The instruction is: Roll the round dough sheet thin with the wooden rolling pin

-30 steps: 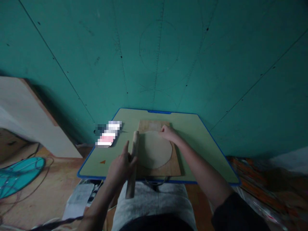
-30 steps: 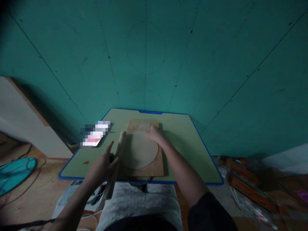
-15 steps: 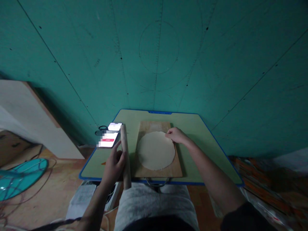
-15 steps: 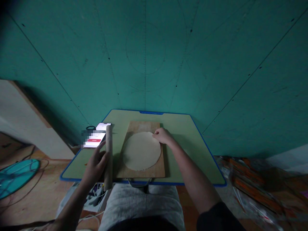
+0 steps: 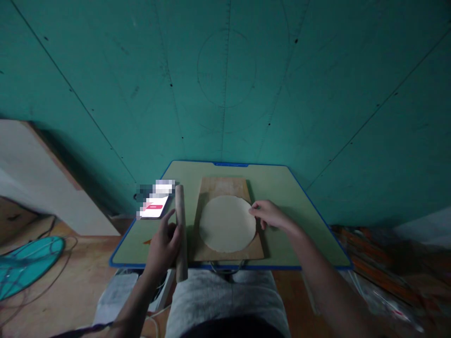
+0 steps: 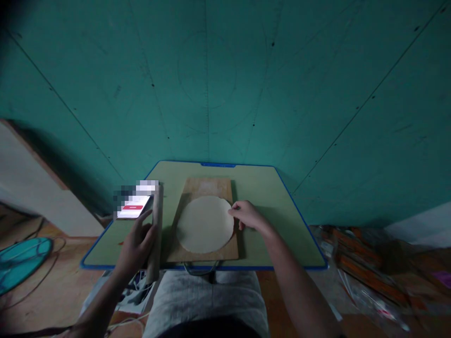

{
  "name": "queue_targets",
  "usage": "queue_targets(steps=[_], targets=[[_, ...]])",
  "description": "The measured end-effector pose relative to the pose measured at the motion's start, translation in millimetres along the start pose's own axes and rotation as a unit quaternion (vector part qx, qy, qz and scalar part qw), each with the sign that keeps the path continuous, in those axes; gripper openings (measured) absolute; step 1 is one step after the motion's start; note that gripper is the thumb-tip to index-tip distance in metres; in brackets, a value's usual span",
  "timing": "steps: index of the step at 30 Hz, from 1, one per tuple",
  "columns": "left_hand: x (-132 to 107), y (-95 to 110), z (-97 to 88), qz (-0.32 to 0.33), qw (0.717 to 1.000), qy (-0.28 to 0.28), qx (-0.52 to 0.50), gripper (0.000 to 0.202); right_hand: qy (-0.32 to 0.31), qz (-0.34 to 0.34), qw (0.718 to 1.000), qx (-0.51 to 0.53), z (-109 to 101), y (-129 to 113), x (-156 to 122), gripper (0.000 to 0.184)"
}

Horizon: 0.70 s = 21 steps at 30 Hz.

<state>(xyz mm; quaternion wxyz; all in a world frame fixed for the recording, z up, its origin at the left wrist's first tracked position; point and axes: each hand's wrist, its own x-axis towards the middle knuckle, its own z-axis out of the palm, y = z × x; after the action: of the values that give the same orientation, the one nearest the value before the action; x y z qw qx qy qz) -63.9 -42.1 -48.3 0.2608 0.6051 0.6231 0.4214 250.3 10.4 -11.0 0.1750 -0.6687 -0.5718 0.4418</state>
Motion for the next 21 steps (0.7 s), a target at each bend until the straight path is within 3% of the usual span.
queue_targets(steps=[5, 11, 16, 21], targets=[[0, -1, 0.9, -0.001, 1.000, 0.004, -0.011, 0.068, -0.009, 0.005, 1.000, 0.023, 7, 9, -8, 0.012], [0, -1, 1.3, -0.004, 1.000, 0.003, -0.008, 0.063, -0.074, 0.035, 0.995, 0.057, 2, 9, -11, 0.012], [0, -4, 2.0, -0.005, 1.000, 0.008, -0.023, 0.064, -0.085, 0.032, 0.995, 0.046, -7, -5, -2, 0.011], [-1, -7, 3.4, -0.011, 0.999, 0.010, -0.034, 0.064, -0.076, -0.003, 0.996, -0.042, -9, -31, 24, 0.010]])
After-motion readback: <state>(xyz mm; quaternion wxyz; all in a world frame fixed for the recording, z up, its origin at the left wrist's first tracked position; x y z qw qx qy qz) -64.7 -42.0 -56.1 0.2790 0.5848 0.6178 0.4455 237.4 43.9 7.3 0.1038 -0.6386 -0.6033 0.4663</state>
